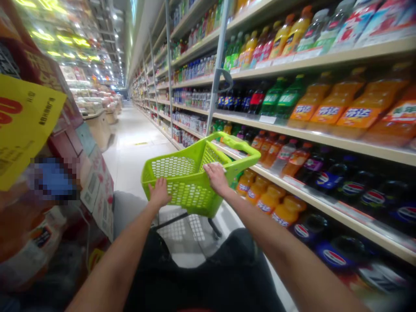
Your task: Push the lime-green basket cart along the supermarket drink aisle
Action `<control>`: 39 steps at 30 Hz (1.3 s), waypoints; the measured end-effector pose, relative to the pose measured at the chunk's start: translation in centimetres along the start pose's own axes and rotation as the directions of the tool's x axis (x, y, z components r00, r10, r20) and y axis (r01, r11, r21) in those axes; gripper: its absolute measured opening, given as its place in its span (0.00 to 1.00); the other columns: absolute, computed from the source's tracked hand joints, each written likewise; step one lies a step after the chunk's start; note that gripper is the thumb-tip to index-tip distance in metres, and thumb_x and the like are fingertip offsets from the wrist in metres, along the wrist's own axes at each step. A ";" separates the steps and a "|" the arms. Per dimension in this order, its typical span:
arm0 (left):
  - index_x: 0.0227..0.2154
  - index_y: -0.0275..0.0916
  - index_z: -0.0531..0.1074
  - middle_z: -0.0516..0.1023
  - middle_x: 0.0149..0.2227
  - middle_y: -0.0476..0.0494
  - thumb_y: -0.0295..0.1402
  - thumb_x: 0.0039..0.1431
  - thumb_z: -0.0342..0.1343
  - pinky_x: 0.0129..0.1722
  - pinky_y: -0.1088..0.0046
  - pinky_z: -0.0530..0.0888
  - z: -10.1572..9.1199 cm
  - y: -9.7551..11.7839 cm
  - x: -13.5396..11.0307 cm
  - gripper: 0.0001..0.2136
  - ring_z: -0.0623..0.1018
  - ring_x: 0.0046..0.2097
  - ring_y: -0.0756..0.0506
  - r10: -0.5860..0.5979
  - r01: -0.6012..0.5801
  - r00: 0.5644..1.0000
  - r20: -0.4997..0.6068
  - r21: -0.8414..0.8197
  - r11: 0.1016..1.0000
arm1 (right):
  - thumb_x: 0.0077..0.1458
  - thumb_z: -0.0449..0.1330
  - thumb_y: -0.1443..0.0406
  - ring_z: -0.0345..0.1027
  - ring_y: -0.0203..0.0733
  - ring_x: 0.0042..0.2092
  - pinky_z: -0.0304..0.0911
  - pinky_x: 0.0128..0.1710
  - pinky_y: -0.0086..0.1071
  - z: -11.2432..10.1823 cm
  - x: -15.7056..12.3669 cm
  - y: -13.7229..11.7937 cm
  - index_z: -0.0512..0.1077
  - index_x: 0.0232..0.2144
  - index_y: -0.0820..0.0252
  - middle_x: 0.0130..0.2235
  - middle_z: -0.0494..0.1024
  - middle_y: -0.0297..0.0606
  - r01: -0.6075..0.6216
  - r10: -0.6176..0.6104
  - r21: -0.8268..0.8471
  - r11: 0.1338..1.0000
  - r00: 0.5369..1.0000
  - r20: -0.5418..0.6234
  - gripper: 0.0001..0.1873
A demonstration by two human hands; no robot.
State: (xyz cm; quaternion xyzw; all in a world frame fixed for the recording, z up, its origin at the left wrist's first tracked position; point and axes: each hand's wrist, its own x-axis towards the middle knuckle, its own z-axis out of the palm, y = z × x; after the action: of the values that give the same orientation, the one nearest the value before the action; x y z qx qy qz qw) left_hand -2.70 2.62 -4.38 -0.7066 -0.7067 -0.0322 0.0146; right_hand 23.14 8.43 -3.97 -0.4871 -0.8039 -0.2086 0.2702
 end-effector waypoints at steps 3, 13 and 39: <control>0.60 0.38 0.47 0.44 0.64 0.40 0.39 0.46 0.51 0.58 0.46 0.47 -0.8 0.0 -0.4 0.37 0.46 0.64 0.39 0.016 -0.016 1.000 0.018 0.012 1.000 | 0.53 0.45 0.75 0.55 0.46 0.55 0.45 0.57 0.46 0.5 0.2 -3.0 0.62 0.53 0.61 0.54 0.65 0.46 0.032 -0.034 0.035 0.999 0.996 0.078 0.25; 0.60 0.36 0.44 0.43 0.64 0.40 0.35 0.46 0.51 0.58 0.45 0.47 -0.1 0.2 -2.3 0.37 0.45 0.64 0.39 0.036 -0.035 0.999 -0.018 0.047 0.998 | 0.59 0.41 0.71 0.50 0.42 0.59 0.41 0.59 0.50 -1.9 -1.3 2.2 0.55 0.57 0.51 0.59 0.58 0.38 -0.030 0.026 0.042 0.999 0.996 0.090 0.25; 0.61 0.35 0.44 0.41 0.64 0.40 0.37 0.45 0.51 0.58 0.45 0.48 -0.3 3.0 -3.1 0.39 0.44 0.64 0.37 0.027 -0.027 1.000 -0.004 0.029 0.999 | 0.54 0.44 0.76 0.48 0.44 0.60 0.46 0.57 0.45 0.6 -1.3 -5.6 0.58 0.56 0.57 0.58 0.60 0.45 0.024 -0.030 0.055 0.998 0.993 0.112 0.28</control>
State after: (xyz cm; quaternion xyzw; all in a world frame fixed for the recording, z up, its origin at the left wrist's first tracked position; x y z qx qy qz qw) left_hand 0.26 -0.47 -4.16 -0.7159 -0.6973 -0.0233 0.0269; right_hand 18.47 5.45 -5.69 -0.4796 -0.8298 -0.1627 0.2344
